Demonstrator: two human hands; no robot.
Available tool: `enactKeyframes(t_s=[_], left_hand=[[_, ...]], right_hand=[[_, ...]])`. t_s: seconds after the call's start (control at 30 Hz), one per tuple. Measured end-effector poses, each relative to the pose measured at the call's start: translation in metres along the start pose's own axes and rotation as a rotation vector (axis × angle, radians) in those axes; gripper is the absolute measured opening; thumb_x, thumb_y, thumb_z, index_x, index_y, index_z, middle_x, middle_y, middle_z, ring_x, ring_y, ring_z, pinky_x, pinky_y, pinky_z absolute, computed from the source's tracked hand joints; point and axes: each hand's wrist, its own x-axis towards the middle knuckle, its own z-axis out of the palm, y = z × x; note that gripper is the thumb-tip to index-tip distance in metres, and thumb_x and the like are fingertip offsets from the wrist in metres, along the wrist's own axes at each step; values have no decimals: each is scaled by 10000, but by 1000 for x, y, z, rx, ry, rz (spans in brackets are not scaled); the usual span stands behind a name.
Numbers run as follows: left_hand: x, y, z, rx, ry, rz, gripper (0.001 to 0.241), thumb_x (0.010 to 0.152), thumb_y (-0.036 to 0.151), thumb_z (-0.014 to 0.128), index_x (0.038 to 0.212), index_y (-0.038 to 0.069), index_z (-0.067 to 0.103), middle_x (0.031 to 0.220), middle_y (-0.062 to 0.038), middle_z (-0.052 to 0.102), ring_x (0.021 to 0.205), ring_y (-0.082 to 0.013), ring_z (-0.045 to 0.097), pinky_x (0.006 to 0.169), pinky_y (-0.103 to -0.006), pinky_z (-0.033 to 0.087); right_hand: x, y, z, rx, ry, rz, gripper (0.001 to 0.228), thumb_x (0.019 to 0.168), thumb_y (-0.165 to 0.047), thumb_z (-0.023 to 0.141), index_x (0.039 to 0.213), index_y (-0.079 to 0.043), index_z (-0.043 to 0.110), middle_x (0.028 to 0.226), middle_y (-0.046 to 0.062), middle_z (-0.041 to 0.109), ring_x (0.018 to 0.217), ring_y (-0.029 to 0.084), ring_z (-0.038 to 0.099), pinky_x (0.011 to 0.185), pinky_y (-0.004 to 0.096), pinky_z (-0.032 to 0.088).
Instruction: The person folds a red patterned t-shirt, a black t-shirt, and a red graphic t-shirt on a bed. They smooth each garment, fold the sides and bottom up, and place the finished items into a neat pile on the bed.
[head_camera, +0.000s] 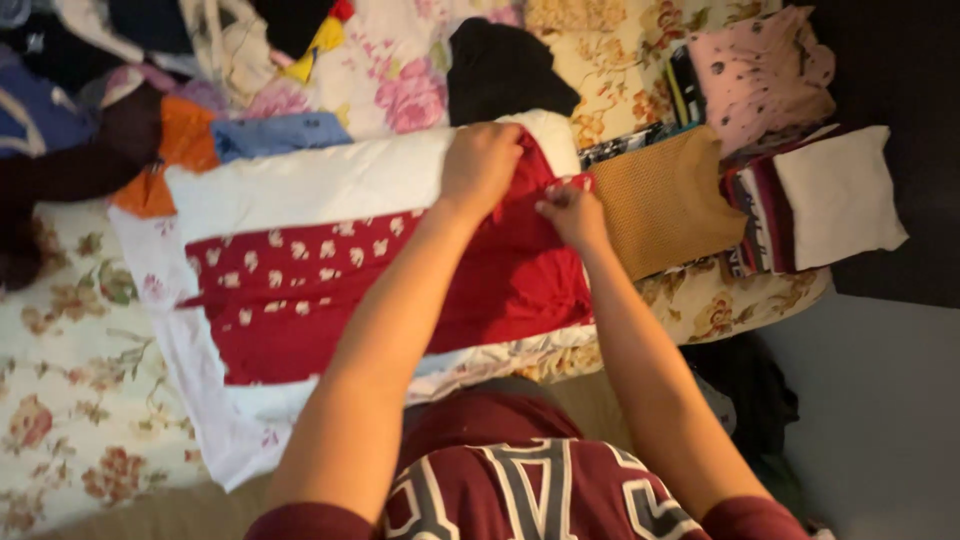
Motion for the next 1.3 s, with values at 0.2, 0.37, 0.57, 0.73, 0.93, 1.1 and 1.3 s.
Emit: enactKeyframes(t_s=[0.2,0.37,0.57,0.73,0.93,1.1,1.3], left_hand=[[27,23,93,46,-398,135,315,1025,134,463,1263,147,668,1276,-103,678,1283,-336,570,1104,-560,367],[33,-9,129,234,-421,63,297,998,201,468,1006,248,761,953,-51,749,1019,-290,656,916,-517,393],[43,-25,88,111,-265,-163,112,866,325,727,811,245,672,768,13,688,759,-318,687,694,-486,480],[64,3,40,-29,-250,-426,137,947,333,655,915,199,649,796,-87,731,831,-392,719,748,-529,525],[83,-41,44,-498,320,-546,223,985,268,483,1023,79,595,905,-130,714,776,-337,668,740,-443,520],[23,-116,62,-603,82,-899,552,884,395,765,1348,171,565,1144,-114,767,1141,-304,721,990,-414,571],[-164,-174,-33,-66,169,-651,323,922,76,734,1231,26,655,1140,-240,698,1119,-456,653,962,-540,505]], right_hand=[[-14,-5,10,84,-1,-43,319,880,-365,768,1119,-155,744,1069,100,772,1078,345,713,922,488,555],[-6,12,15,124,-33,51,306,860,-370,773,1100,-184,737,1051,85,772,1070,327,715,911,480,555],[1,-1,9,130,-50,91,271,836,-399,787,1042,-228,743,979,33,776,1028,301,727,873,441,565],[0,13,13,111,-80,88,275,822,-401,797,1033,-231,745,974,33,774,1031,302,724,877,435,564],[-10,8,0,133,-36,-98,149,855,-237,754,914,-110,703,775,50,703,676,242,640,680,353,519],[-2,-13,-21,477,205,54,343,901,-418,833,1109,-162,741,916,123,748,799,256,726,774,389,574],[37,84,13,283,241,410,622,890,-707,738,1198,-168,703,1130,107,748,1110,322,702,906,446,579]])
